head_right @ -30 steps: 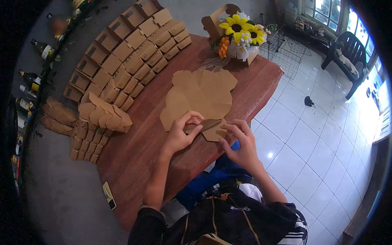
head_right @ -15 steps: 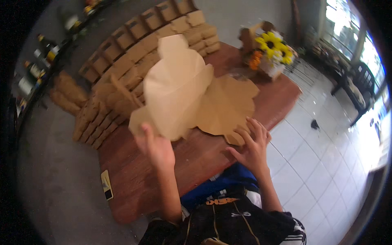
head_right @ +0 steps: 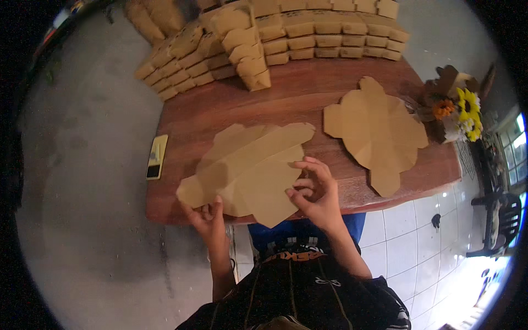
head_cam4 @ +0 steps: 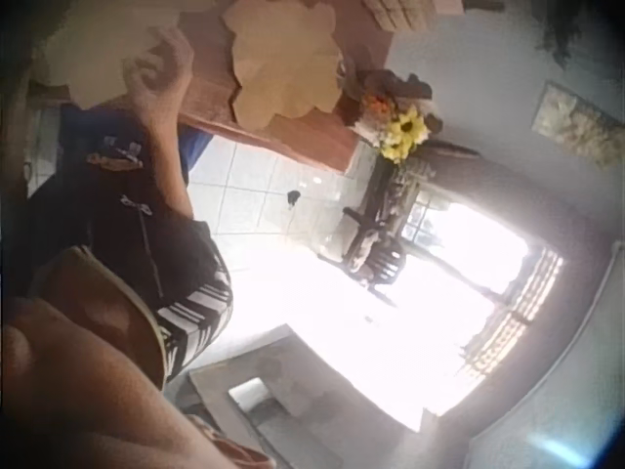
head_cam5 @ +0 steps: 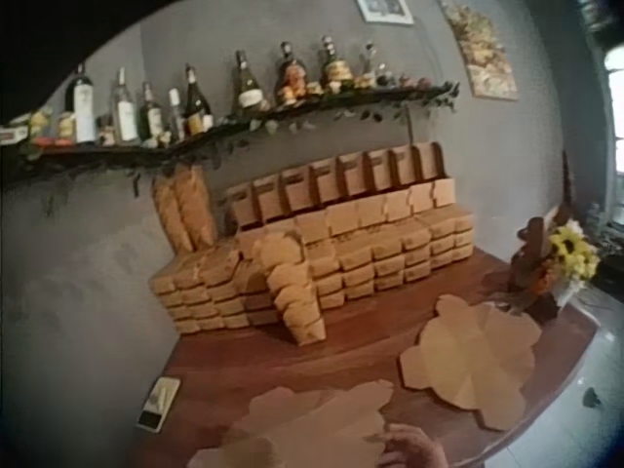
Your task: Assembling cardboard lunch boxes by folding and interlocking tabs.
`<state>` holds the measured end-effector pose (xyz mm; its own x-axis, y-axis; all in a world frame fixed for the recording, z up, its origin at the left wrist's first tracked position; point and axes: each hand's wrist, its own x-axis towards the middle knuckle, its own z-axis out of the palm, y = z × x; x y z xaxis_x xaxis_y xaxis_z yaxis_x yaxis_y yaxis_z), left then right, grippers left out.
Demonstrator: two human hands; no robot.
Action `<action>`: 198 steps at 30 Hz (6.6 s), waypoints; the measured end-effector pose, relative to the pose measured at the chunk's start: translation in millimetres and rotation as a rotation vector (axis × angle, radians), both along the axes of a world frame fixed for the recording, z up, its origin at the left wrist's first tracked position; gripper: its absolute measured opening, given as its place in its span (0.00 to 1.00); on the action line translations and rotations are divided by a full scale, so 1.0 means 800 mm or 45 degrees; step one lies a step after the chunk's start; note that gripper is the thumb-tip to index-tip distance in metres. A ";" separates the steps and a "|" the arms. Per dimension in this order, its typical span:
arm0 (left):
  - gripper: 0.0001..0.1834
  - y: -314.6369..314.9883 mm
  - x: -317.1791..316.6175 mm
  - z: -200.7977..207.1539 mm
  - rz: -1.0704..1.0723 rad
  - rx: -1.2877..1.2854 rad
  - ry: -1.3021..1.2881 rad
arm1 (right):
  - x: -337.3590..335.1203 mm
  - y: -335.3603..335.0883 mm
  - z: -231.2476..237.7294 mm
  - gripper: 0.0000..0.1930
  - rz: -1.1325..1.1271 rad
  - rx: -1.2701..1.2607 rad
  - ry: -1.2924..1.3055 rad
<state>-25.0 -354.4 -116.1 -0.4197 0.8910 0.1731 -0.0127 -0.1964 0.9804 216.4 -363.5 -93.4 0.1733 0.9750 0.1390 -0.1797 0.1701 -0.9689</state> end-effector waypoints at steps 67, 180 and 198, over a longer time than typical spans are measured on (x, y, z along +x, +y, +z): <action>0.32 0.002 -0.013 0.043 -0.897 0.108 -0.553 | -0.017 -0.017 0.122 0.27 0.147 0.751 -1.353; 0.46 0.065 -0.025 0.105 -1.664 0.184 0.400 | 0.021 0.038 0.086 0.49 0.379 0.476 0.064; 0.14 0.068 0.007 0.104 -0.910 0.308 0.769 | -0.006 0.043 0.094 0.15 0.036 0.861 -0.900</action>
<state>-19.7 -300.4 -33.2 0.4280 0.8131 0.3945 0.2854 -0.5358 0.7946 211.5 -328.7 -18.3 -0.1869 0.6540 0.7330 0.3923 0.7338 -0.5547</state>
